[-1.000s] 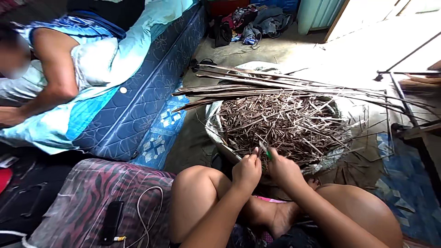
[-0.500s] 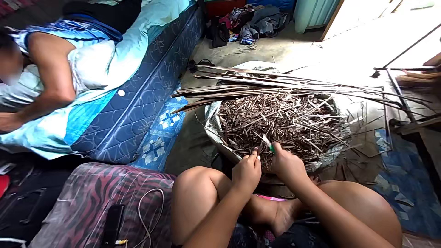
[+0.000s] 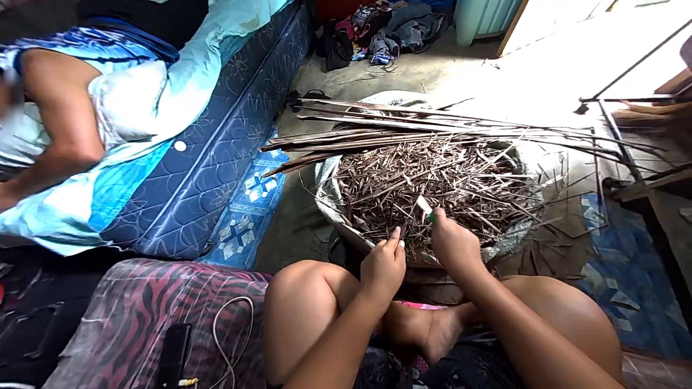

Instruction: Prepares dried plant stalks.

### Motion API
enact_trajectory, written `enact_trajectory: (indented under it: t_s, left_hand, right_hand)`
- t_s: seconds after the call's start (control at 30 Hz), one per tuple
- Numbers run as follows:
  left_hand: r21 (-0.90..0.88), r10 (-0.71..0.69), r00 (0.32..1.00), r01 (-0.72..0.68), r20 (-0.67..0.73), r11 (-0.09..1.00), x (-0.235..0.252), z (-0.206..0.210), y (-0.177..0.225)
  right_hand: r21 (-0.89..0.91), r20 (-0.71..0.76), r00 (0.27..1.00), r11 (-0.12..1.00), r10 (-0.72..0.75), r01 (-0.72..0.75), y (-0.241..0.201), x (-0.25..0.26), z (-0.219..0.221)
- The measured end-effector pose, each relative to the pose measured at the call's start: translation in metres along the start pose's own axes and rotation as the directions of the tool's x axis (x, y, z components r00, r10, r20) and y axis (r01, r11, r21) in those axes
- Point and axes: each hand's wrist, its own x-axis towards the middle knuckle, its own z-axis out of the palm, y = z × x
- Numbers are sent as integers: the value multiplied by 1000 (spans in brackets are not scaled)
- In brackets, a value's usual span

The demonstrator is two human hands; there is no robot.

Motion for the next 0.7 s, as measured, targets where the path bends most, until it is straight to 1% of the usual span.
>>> enact_trajectory:
  t_s: [0.07, 0.13, 0.2, 0.27, 0.33, 0.4, 0.47, 0.53, 0.63, 0.7]
  left_hand:
    - [-4, 0, 1000, 0, 3, 1000, 1, 1, -3]
    - [-3, -2, 1000, 2, 12, 1000, 2, 1, -3]
    - [10, -19, 1000, 19, 24, 1000, 3, 0, -2]
    - [29, -54, 998, 53, 42, 998, 3, -2, 0]
    - [39, -80, 995, 78, 51, 996, 3, -3, -1]
    - [38, -64, 997, 63, 36, 997, 3, -2, -4]
    - [28, -46, 998, 45, 43, 999, 3, -2, -4]
    - [29, -29, 999, 28, 44, 999, 2, -1, 0]
    - [9, 3, 1000, -3, 15, 1000, 0, 0, 3]
    - [-12, 3, 1000, -3, 16, 1000, 0, 0, 0]
  right_hand:
    - [11, 42, 999, 1000, 7, -8, 5, -2, -10]
    - [50, 111, 992, 997, -61, 56, 2, -15, -10]
    - [100, 222, 965, 988, -140, 121, -6, -29, -3]
    - [153, 325, 925, 976, -198, 155, -12, -37, 7]
    - [156, 369, 905, 974, -211, 164, -16, -38, 13]
    - [88, 354, 914, 980, -198, 178, -18, -35, 16]
    - [7, 262, 948, 983, -178, 182, -18, -30, 22]
    - [-56, 169, 977, 989, -127, 138, -18, -22, 24]
    - [-54, 58, 998, 998, -39, 42, -10, -6, 16]
    - [-43, 52, 999, 999, -12, 14, -2, 2, 8]
